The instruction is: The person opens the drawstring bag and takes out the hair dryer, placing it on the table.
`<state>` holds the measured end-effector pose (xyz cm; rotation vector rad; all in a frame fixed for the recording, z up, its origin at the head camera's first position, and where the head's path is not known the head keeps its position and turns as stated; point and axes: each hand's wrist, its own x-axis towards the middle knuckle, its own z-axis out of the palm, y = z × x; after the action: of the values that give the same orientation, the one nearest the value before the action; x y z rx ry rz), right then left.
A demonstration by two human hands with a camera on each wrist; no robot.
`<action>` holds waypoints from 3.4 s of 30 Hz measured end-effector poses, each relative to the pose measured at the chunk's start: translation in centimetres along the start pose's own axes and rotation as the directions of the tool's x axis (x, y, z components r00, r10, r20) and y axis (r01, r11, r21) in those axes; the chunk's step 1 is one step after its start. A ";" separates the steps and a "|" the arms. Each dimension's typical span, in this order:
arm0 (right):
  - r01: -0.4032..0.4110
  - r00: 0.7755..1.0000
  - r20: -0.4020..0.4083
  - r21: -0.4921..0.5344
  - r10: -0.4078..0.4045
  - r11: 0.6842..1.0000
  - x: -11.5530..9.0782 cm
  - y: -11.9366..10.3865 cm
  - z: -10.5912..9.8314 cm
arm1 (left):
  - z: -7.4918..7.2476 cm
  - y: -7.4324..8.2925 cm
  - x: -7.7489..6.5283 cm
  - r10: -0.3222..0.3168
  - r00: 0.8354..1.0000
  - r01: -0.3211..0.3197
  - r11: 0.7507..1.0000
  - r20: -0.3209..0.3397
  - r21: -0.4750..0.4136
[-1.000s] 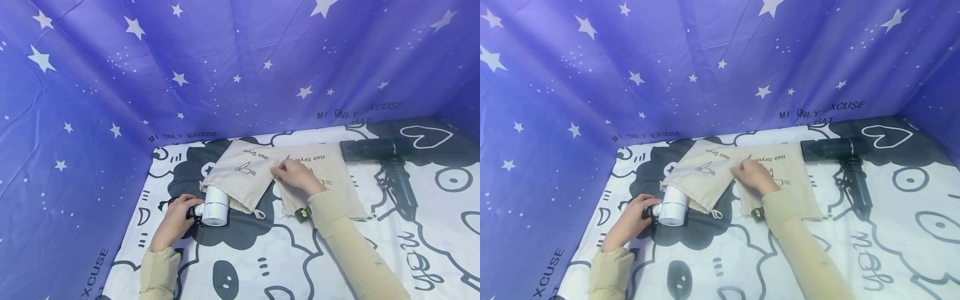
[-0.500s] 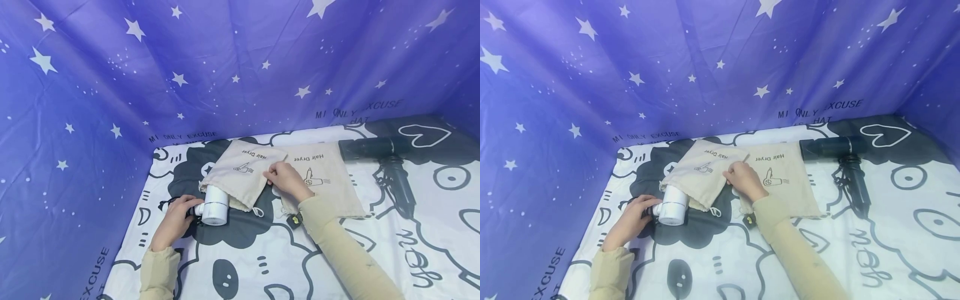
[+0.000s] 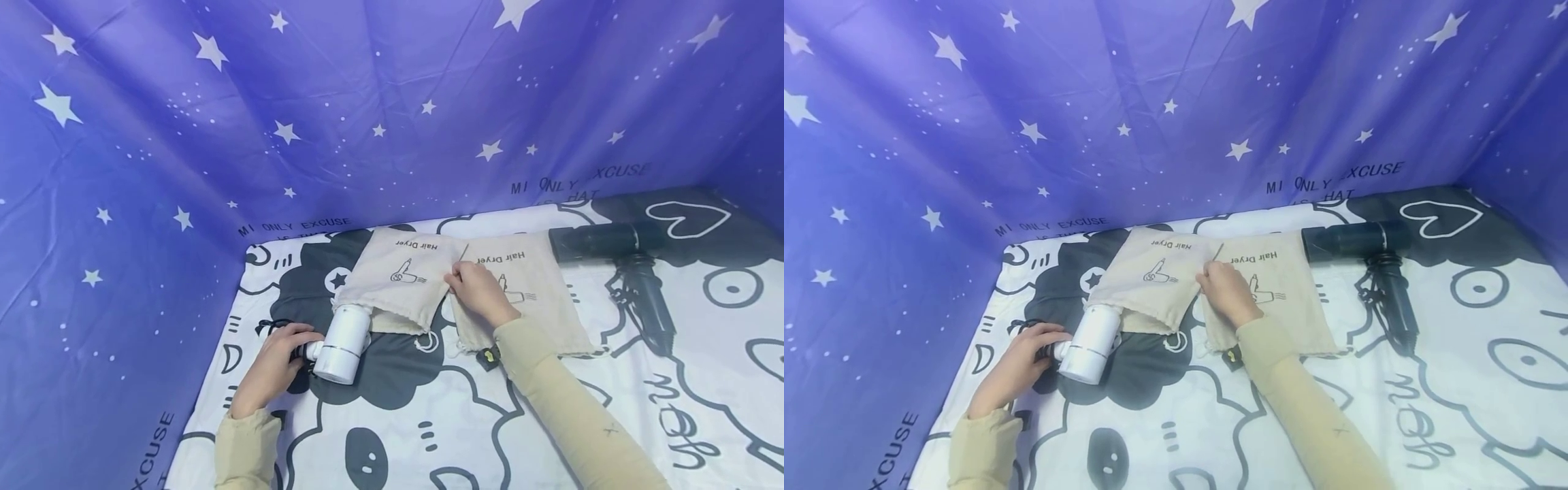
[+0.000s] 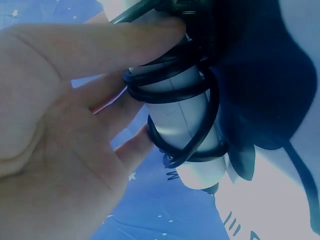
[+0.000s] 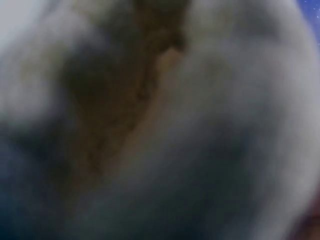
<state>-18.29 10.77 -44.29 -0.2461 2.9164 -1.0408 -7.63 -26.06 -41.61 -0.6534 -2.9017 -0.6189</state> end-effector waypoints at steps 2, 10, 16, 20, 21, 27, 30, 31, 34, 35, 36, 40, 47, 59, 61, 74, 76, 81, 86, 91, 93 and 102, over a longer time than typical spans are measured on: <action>-0.014 1.000 -0.006 0.005 0.014 1.000 0.2 0.2 0.1 | 0.0 -0.1 0.0 0.005 1.000 -0.005 1.000 0.008 -0.004; -0.057 0.998 -0.017 0.017 0.057 0.998 0.5 0.6 0.2 | -0.6 -0.6 -0.1 -0.017 0.997 0.020 0.999 0.069 -0.039; -0.068 0.998 -0.014 -0.008 0.068 0.998 0.4 0.3 0.0 | -1.3 -0.5 0.0 -0.042 0.992 0.049 0.997 0.120 -0.051; -0.077 0.996 0.051 -0.040 0.079 0.996 0.0 -0.1 -0.1 | -1.4 -0.3 0.0 -0.050 0.990 0.058 0.997 0.131 -0.057; -0.079 0.994 0.071 -0.044 0.082 0.996 -0.2 -0.3 -0.1 | -1.4 -0.3 0.0 -0.047 0.990 0.055 0.997 0.130 -0.057; -0.089 0.991 0.101 -0.047 0.093 0.995 -0.4 -0.3 -0.4 | -1.5 -0.8 -0.2 0.016 0.993 -0.013 1.000 0.121 -0.026; -0.090 0.993 0.072 -0.052 0.094 0.995 -0.4 0.0 -0.4 | -1.6 -1.1 -0.5 0.039 0.990 -0.038 0.999 0.133 -0.007; -0.090 0.994 0.062 -0.055 0.094 0.994 -0.4 0.1 -0.4 | -1.7 -1.2 -0.5 0.039 0.989 -0.039 0.999 0.139 -0.005; -0.091 0.995 0.038 -0.069 0.094 0.994 -0.3 0.2 -0.3 | -1.9 -1.4 -0.7 0.026 0.987 -0.025 1.000 0.158 -0.011; -0.091 0.995 0.032 -0.076 0.094 0.993 -0.2 0.2 -0.3 | -2.0 -1.4 -0.8 0.022 0.986 -0.019 1.000 0.163 -0.017; -0.091 0.995 0.025 -0.085 0.093 0.992 -0.2 0.2 -0.3 | -2.1 -1.4 -0.8 0.019 0.986 -0.016 1.000 0.165 -0.019; -0.097 0.995 0.001 -0.122 0.098 0.988 -0.2 0.0 -0.3 | -2.3 -1.4 -0.8 0.029 0.986 -0.027 0.999 0.161 -0.019; -0.127 0.990 0.038 -0.132 0.133 0.983 -0.6 -0.1 -0.3 | -2.7 -1.4 -1.4 0.024 0.987 -0.022 1.000 0.158 -0.014; -0.115 0.957 0.259 -0.062 0.128 0.991 -2.6 -2.0 -1.3 | -2.8 -1.2 -1.4 -0.026 0.986 0.033 0.999 0.165 -0.043; -0.096 0.962 0.253 -0.051 0.106 0.994 -2.8 -2.3 -1.0 | -2.8 -1.2 -1.4 -0.026 0.986 0.033 0.999 0.166 -0.038; -0.016 0.965 0.261 -0.075 0.035 0.997 -3.1 -2.0 -1.0 | -2.8 -1.3 -1.6 -0.102 0.981 0.116 0.990 0.165 -0.077; -0.018 0.962 0.272 -0.070 0.036 0.997 -3.1 -2.0 -1.1 | -2.9 -1.3 -1.6 -0.110 0.981 0.125 0.989 0.163 -0.084; -0.023 0.956 0.290 -0.064 0.040 0.998 -3.2 -1.9 -1.4 | -2.9 -1.5 -1.6 -0.152 0.977 0.167 0.981 0.147 -0.100; -0.028 0.957 0.285 -0.083 0.051 0.996 -3.0 -1.8 -1.6 | -2.8 -1.7 -1.7 -0.220 0.967 0.231 0.970 0.130 -0.078; -0.036 0.955 0.289 -0.104 0.065 0.994 -2.9 -1.7 -1.7 | -2.7 -1.8 -1.7 -0.242 0.963 0.252 0.965 0.122 -0.075; -0.035 0.955 0.289 -0.113 0.067 0.993 -2.9 -1.7 -1.8 | -2.7 -1.8 -1.7 -0.242 0.962 0.253 0.964 0.123 -0.082; -0.029 0.966 0.251 -0.157 0.069 0.987 -3.1 -1.7 -2.2 | -2.8 -1.8 -1.9 -0.281 0.957 0.286 0.955 0.071 -0.077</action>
<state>-15.17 11.33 -41.62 -0.2876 2.7525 -0.7189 -6.72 -29.47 -40.04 -0.2658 -3.0663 -0.7718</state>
